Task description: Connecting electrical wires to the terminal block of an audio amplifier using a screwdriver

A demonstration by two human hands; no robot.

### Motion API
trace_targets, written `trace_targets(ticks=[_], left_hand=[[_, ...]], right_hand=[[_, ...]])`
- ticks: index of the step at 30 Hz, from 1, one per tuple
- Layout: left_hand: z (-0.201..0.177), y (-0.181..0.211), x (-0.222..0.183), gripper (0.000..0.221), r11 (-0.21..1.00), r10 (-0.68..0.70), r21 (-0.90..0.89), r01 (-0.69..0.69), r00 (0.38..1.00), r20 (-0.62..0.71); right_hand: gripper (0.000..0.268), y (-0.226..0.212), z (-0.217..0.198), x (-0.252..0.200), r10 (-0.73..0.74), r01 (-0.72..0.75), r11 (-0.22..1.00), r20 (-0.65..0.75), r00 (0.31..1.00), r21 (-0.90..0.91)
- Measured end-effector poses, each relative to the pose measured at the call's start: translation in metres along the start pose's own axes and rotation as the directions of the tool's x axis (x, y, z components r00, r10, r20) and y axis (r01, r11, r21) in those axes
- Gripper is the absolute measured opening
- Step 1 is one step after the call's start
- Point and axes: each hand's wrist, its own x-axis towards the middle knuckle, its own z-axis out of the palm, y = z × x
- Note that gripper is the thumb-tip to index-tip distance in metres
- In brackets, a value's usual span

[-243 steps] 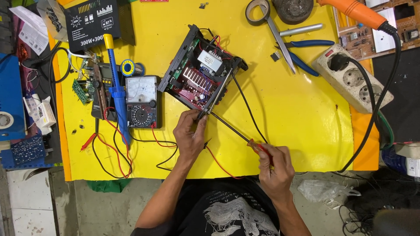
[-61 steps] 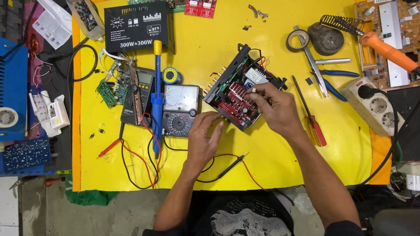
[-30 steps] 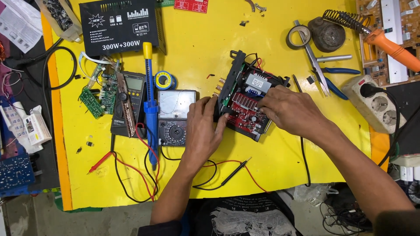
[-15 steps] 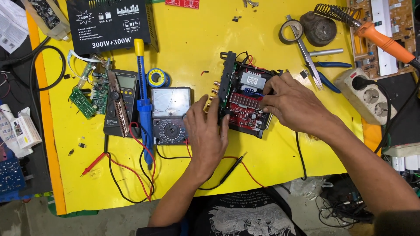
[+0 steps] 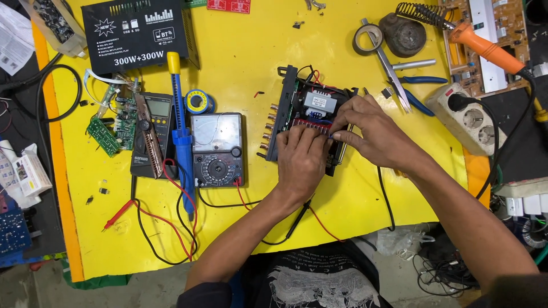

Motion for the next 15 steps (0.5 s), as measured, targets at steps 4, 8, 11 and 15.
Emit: trace_targets(ticks=[4,8,11,15], left_hand=[[0.002,-0.002,-0.003,0.011,1.0,0.0,-0.024,-0.001,0.999,-0.035],[0.001,0.002,-0.003,0.011,0.998,-0.04,-0.041,0.036,0.995,-0.095],[0.003,0.002,-0.005,0.012,0.998,-0.046,-0.049,0.041,0.993,-0.113],[0.006,0.001,-0.008,0.01,0.999,-0.035,-0.028,0.032,0.991,-0.13]], right_hand=[[0.009,0.011,0.003,-0.005,0.026,-0.025,0.999,-0.026,0.999,0.043],[0.008,0.006,0.008,-0.004,0.035,-0.029,0.997,-0.086,0.996,0.069],[0.007,0.001,0.011,-0.004,-0.004,0.005,1.0,-0.112,0.994,0.005],[0.007,0.006,0.016,-0.004,-0.087,0.068,0.985,-0.121,0.989,-0.156]])
